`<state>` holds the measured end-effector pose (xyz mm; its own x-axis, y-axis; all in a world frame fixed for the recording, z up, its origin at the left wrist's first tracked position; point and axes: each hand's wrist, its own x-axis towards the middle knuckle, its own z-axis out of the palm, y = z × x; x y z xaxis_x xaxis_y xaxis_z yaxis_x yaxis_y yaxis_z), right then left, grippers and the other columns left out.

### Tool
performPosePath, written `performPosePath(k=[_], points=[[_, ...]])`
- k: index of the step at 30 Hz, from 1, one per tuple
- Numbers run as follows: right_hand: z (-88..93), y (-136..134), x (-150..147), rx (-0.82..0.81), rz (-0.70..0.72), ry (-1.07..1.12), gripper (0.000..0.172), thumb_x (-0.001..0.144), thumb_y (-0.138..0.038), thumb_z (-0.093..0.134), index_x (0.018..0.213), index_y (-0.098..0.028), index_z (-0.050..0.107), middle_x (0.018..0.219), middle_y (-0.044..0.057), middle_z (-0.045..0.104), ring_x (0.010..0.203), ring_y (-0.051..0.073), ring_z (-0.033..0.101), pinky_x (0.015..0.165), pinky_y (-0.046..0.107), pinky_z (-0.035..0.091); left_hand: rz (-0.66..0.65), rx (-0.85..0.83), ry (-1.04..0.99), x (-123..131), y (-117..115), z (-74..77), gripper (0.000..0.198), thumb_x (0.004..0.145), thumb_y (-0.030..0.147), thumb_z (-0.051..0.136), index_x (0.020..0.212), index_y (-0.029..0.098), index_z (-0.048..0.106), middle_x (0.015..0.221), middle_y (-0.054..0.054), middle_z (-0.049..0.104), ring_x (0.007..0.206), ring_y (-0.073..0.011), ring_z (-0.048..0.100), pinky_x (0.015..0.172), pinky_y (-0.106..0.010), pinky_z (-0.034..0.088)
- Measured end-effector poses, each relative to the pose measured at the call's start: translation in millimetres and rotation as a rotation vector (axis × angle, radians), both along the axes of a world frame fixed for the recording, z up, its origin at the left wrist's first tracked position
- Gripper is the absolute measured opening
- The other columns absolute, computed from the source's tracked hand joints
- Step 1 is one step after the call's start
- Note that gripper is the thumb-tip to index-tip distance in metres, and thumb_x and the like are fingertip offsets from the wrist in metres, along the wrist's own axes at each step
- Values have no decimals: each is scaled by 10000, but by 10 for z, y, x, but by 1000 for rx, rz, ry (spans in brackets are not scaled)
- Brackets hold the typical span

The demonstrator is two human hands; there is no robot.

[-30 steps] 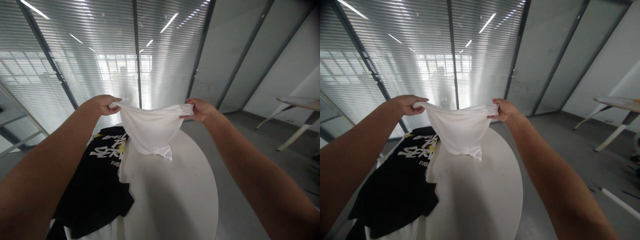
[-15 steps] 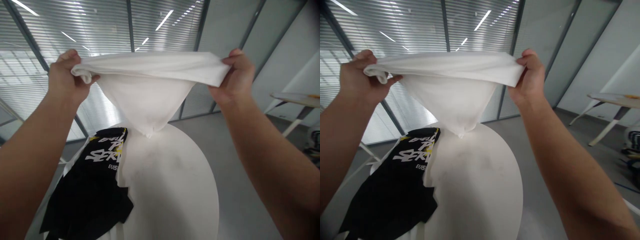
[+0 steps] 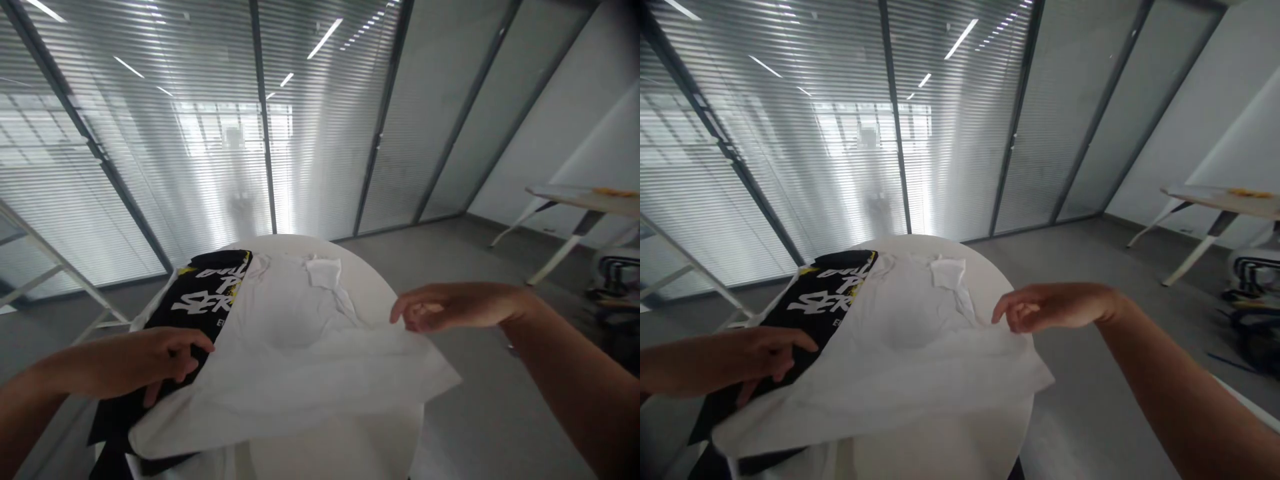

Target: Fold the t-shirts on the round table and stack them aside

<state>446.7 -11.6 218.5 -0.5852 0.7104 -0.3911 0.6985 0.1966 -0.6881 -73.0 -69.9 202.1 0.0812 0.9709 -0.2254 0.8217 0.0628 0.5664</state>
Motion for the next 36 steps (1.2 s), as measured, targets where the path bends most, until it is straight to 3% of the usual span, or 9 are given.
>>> performPosePath(k=[2,4,10,14,17,23,27,31,36], points=[[-214,94,-89,19,62,-149,406,790,-510,620,1123,-295,703,946,56,717,845,214,677,712,304,514,-242,-151,99,11,83,-142,434,718,562,637,1090,358,723,803,-8,719,681,-227,661,599,-288,494],[-501,256,-224,173,34,-224,397,828,-498,565,1130,-278,700,985,71,724,869,233,682,741,321,520,-363,-100,167,78,283,-304,467,823,525,532,1214,307,664,889,-35,727,803,-237,673,717,-304,506],[-1490,625,-860,547,-14,-192,496,961,-416,358,1383,-202,507,1380,121,549,1267,247,502,1064,424,368,-414,391,240,581,933,-1138,492,960,437,321,1248,174,621,1250,-120,638,1174,-235,570,1058,-384,388],[-1982,607,-1169,716,-57,-324,560,978,-472,319,1496,-261,343,1550,100,335,1427,281,278,1133,552,192,-467,404,385,916,936,-1778,518,961,469,347,1401,241,499,1494,-113,434,1398,-279,354,1138,-484,273],[-2175,609,-1133,764,-77,-394,560,983,-497,289,1502,-292,333,1588,67,250,1458,286,195,1138,554,155,-440,381,406,1047,825,-2031,552,984,472,270,1486,265,367,1573,-93,300,1460,-271,222,1159,-535,192],[-2169,678,-788,741,-142,-452,618,952,-604,287,1498,-316,317,1563,57,317,1424,274,272,1106,609,177,-463,310,378,1163,656,-2019,581,984,506,219,1515,284,296,1606,-80,204,1479,-272,149,1168,-543,142],[-2044,757,-819,719,-202,-481,516,943,-518,363,1389,-284,476,1460,88,466,1304,291,424,1083,621,183,-509,279,342,1235,679,-1929,568,965,534,278,1485,321,351,1577,-71,296,1451,-277,243,1145,-517,227],[-1950,942,-1082,687,-335,-557,460,905,-405,420,1324,-251,528,1382,128,512,1222,306,470,1020,586,274,-448,331,360,1288,944,-1849,506,954,489,333,1396,292,483,1448,-92,481,1304,-290,450,1040,-502,373],[-1879,1263,-1375,620,-449,-583,456,891,-360,395,1309,-229,521,1339,148,522,1193,312,482,934,535,345,-277,447,410,1253,1537,-1748,394,925,327,402,1248,234,607,1199,-98,627,1098,-264,567,919,-441,457]])
